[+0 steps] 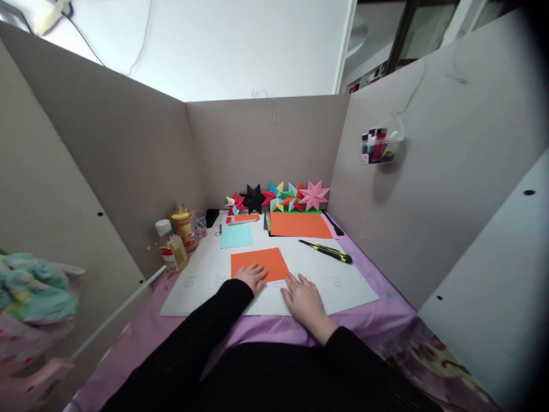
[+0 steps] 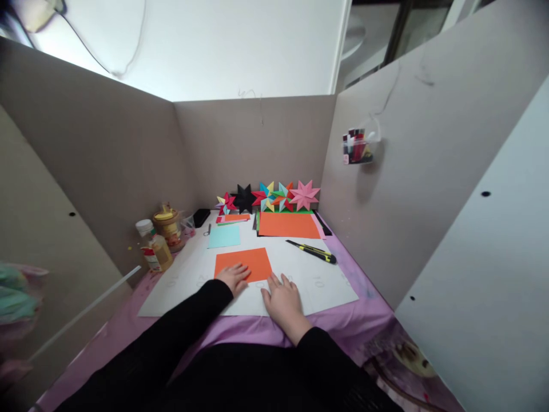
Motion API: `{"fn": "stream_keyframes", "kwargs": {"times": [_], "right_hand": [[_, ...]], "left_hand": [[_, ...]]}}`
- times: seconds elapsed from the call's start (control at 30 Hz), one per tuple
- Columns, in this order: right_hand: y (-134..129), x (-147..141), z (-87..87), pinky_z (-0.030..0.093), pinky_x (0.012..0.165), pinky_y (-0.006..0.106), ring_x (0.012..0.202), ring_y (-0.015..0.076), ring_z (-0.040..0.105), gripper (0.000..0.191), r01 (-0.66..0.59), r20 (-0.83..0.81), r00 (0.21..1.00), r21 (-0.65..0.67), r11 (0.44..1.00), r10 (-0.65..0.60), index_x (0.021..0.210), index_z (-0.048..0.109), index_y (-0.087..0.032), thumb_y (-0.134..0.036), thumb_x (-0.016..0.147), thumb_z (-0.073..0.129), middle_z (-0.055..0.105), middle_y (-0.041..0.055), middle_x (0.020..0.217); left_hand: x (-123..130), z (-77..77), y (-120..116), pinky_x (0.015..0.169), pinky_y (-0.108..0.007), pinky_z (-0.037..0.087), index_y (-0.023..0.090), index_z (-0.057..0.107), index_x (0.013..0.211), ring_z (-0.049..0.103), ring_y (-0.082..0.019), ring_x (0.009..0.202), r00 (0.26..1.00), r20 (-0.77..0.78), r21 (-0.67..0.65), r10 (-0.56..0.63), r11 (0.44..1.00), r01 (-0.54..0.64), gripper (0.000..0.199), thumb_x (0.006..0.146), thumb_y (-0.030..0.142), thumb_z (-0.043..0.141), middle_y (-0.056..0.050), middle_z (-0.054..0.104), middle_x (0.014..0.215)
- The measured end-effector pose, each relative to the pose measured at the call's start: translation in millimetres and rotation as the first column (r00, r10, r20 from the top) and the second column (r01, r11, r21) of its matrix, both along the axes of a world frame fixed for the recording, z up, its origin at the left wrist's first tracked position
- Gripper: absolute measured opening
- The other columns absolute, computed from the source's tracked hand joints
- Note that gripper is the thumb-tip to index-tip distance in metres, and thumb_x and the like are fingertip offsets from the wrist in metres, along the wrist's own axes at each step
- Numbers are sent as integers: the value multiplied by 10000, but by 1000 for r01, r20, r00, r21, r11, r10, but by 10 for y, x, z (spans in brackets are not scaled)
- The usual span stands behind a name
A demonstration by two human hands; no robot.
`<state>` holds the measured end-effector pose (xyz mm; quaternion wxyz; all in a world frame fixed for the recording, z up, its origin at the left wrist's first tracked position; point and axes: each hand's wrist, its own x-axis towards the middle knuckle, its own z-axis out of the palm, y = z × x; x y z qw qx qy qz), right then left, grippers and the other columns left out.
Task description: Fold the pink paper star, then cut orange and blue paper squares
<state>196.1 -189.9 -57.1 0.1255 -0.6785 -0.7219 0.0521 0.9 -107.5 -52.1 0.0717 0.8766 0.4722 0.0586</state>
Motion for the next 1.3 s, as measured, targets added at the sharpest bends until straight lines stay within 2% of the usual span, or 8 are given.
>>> {"fn": "stream_keyframes", "kwargs": {"times": [0.3, 0.4, 0.57, 0.67, 0.9, 1.1, 1.23, 1.3], "right_hand": [[27, -54, 57, 169, 1049, 573, 1340, 385, 255, 552, -29, -53, 998, -61, 998, 26, 1356, 434, -108, -386, 886, 360, 382, 145, 1445], [213, -314, 207, 139, 1041, 625, 1355, 408, 214, 612, -148, -98, 985, -74, 986, 140, 1394, 366, -92, -429, 883, 373, 399, 169, 1428], [650, -1021, 390, 225, 1097, 393, 1395, 208, 201, 526, -466, -169, 875, -42, 884, 454, 1429, 290, -280, -463, 938, 248, 267, -2, 1515], [817, -1217, 329, 198, 1091, 466, 1398, 248, 187, 521, -495, -166, 862, -74, 866, 479, 1419, 323, -247, -442, 945, 224, 274, 40, 1512], [917, -456, 108, 48, 1091, 527, 1417, 283, 64, 595, -363, -78, 932, -151, 919, 355, 1458, 205, -260, -518, 921, 216, 122, 54, 1552], [865, 247, 13, 82, 1080, 535, 1412, 284, 94, 537, -203, 19, 978, -156, 967, 208, 1451, 239, -238, -349, 926, 217, 174, 47, 1543], [830, 305, -49, 122, 1089, 496, 1409, 262, 110, 548, -184, 48, 981, -112, 977, 190, 1453, 234, -217, -289, 911, 251, 223, 43, 1530], [832, 295, -65, 148, 1088, 483, 1406, 263, 126, 566, -184, 56, 980, -101, 978, 190, 1454, 232, -210, -281, 896, 291, 238, 44, 1525]], "left_hand": [[-25, -90, -607, 1087, -555, 198, 25, 260, 1435, 159, -367, 1392, 940, -111, -42, 324, 943, -330, 763, 848, 508, 317, -165, 196, 1515], [-90, -76, -658, 1103, -503, 199, 28, 284, 1428, 166, -332, 1398, 920, -143, -5, 364, 929, -369, 741, 840, 476, 340, -161, 213, 1512], [-95, -57, -670, 1084, -493, 241, 90, 372, 1402, 243, -320, 1379, 919, -125, 49, 375, 927, -371, 631, 834, 366, 390, -154, 317, 1481], [-88, -34, -670, 1089, -475, 239, 71, 348, 1410, 249, -317, 1377, 916, -150, 36, 371, 928, -370, 645, 823, 334, 397, -163, 310, 1482], [-168, 110, -667, 1088, -497, 226, -11, 264, 1422, 192, -322, 1394, 913, -273, -63, 304, 941, -332, 738, 837, 428, 362, -208, 205, 1504], [170, 477, -157, 1076, -578, 158, 174, 628, 1171, 478, -390, 1215, 943, -294, -144, 154, 969, -203, 504, 746, 434, 555, -184, 615, 1224], [759, 447, 146, 1140, -431, 66, 230, 211, 1461, 100, -208, 1424, 989, -136, -33, 58, 997, -63, 590, 905, 418, 268, -18, 189, 1546], [934, 300, 202, 1138, -396, 126, 184, 152, 1475, 93, -189, 1425, 993, -108, -46, 48, 998, -54, 631, 907, 448, 230, -16, 142, 1554]]}}
